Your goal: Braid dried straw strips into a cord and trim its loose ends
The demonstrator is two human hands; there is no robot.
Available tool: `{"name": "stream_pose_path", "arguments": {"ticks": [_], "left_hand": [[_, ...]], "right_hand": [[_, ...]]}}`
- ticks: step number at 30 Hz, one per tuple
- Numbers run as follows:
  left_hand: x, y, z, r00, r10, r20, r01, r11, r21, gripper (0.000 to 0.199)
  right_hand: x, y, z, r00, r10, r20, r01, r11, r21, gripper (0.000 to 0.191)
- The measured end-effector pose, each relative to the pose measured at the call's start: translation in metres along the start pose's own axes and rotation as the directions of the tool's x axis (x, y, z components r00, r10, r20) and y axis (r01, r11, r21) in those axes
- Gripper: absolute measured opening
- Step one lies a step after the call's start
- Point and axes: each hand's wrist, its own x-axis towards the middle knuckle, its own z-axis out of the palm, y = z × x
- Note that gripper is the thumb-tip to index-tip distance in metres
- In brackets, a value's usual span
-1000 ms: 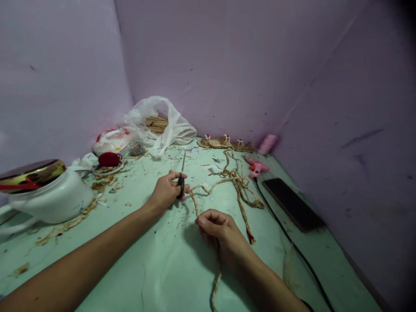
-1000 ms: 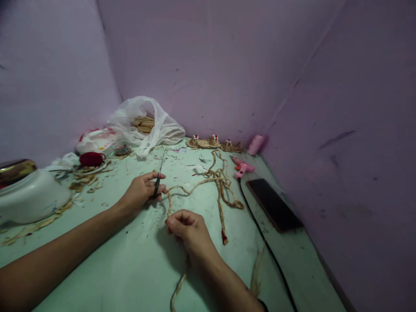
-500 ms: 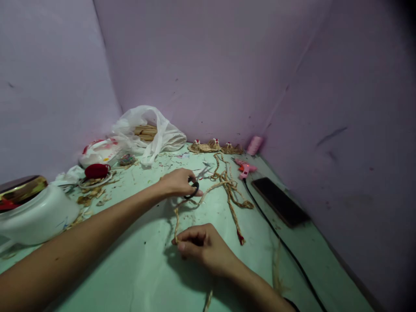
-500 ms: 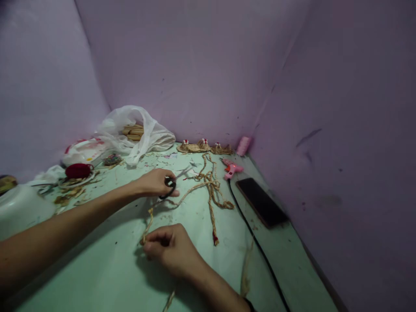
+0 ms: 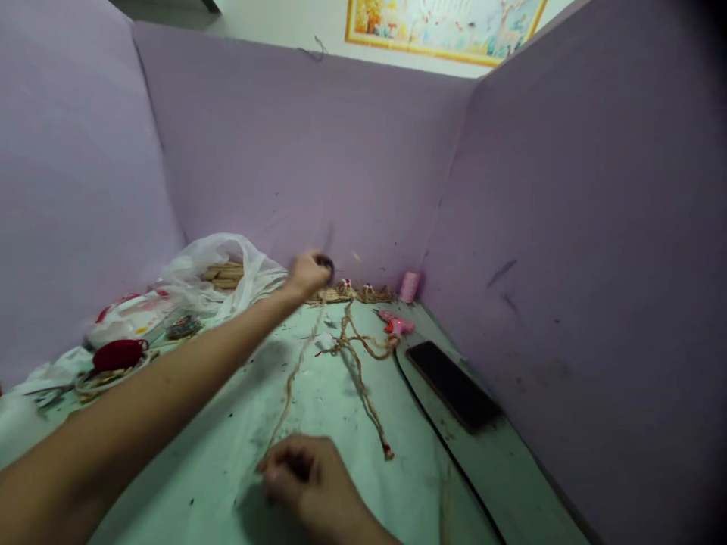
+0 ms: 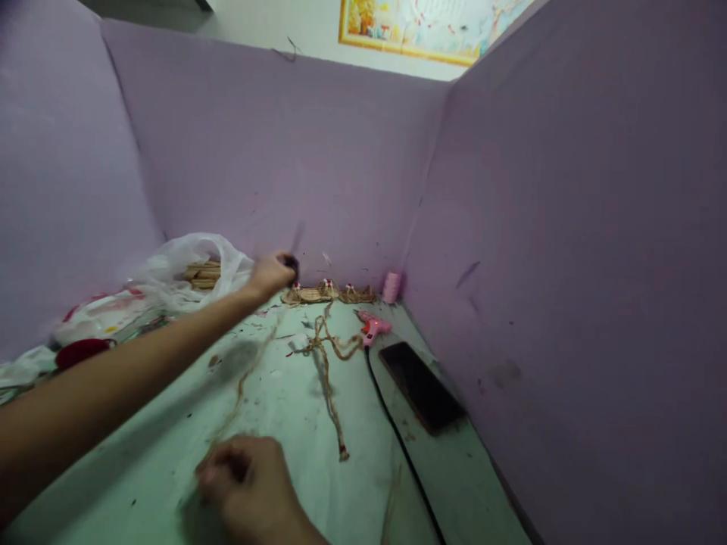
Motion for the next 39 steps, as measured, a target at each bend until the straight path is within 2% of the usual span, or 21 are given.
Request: {"name": "stream_pose_path", "arguments": {"ticks": [2,4,5,6,7,9,10,11,13,14,16,17,19,21,27,32,35,39], "left_hand": [[0.025,-0.006,-0.031,0.976,-0.048,-0.213,0.061,0.997,0.056,0.04],[0.032,-0.02,-0.051,0.909,-0.035,-0.416,0.099,0.986,0.133,0.038],[0.028,-0.03,-0.055,0.915,-0.026,-0.403,0.109,0.977,0.186,0.033],[0.02,-0.04,-0.057,0.958,-0.055,-0.283,0.124,0.964,0.234,0.03],[0.009,-0.05,-0.057,0.973,-0.095,-0.212,0.153,0.948,0.278,0.029],[-0.023,-0.067,-0.054,0.96,-0.155,-0.234,0.223,0.928,0.3,0.035],[-0.041,-0.072,-0.053,0.951,-0.195,-0.241,0.255,0.933,0.253,0.035],[-0.059,-0.076,-0.053,0.938,-0.281,-0.203,0.314,0.937,0.154,0.035],[-0.096,-0.077,-0.054,0.877,-0.479,0.016,0.478,0.871,-0.116,0.038],[-0.113,-0.075,-0.055,0.841,-0.528,0.123,0.542,0.819,-0.188,0.041],[-0.139,-0.069,-0.056,0.767,-0.573,0.289,0.638,0.727,-0.254,0.043],[-0.147,-0.066,-0.055,0.743,-0.552,0.378,0.66,0.696,-0.282,0.042],[-0.156,-0.062,-0.052,0.727,-0.507,0.463,0.672,0.664,-0.328,0.039],[-0.157,-0.062,-0.048,0.735,-0.474,0.485,0.666,0.64,-0.383,0.038],[-0.156,-0.066,-0.042,0.77,-0.465,0.437,0.636,0.512,-0.577,0.042],[-0.16,-0.056,-0.044,0.801,-0.412,0.434,0.598,0.523,-0.608,0.042],[-0.16,-0.051,-0.043,0.8,-0.44,0.409,0.598,0.526,-0.605,0.038],[-0.167,-0.047,-0.032,0.77,-0.462,0.44,0.633,0.475,-0.611,0.032]], "right_hand": [[0.007,-0.008,-0.009,0.98,-0.09,-0.176,0.102,0.993,0.06,0.018],[0.014,-0.009,-0.017,0.959,-0.114,-0.26,0.145,0.984,0.103,0.024],[0.017,-0.007,-0.019,0.958,-0.086,-0.273,0.126,0.983,0.132,0.027],[0.019,-0.004,-0.02,0.963,-0.037,-0.268,0.084,0.983,0.164,0.029],[0.021,0.0,-0.02,0.966,0.011,-0.257,0.039,0.981,0.189,0.032],[0.021,0.007,-0.017,0.972,0.093,-0.218,-0.043,0.974,0.222,0.037],[0.02,0.01,-0.015,0.974,0.116,-0.197,-0.07,0.971,0.227,0.04],[0.018,0.012,-0.013,0.976,0.13,-0.176,-0.088,0.97,0.228,0.043],[0.014,0.013,-0.009,0.979,0.143,-0.147,-0.108,0.969,0.222,0.048],[0.012,0.013,-0.008,0.98,0.148,-0.135,-0.117,0.97,0.213,0.049],[0.008,0.014,-0.004,0.98,0.156,-0.12,-0.132,0.973,0.187,0.049],[0.007,0.015,-0.002,0.98,0.162,-0.117,-0.141,0.975,0.17,0.049],[0.006,0.018,0.002,0.976,0.181,-0.12,-0.164,0.976,0.144,0.047],[0.005,0.02,0.005,0.971,0.2,-0.13,-0.183,0.975,0.13,0.045],[0.007,0.014,0.003,0.982,0.172,-0.076,-0.161,0.978,0.129,0.042],[0.015,0.011,0.003,0.963,0.238,-0.124,-0.211,0.958,0.197,0.045],[0.017,0.012,0.003,0.975,0.175,-0.139,-0.159,0.98,0.121,0.041],[0.009,0.013,0.001,1.0,0.026,-0.004,-0.026,1.0,0.009,0.032]]}}
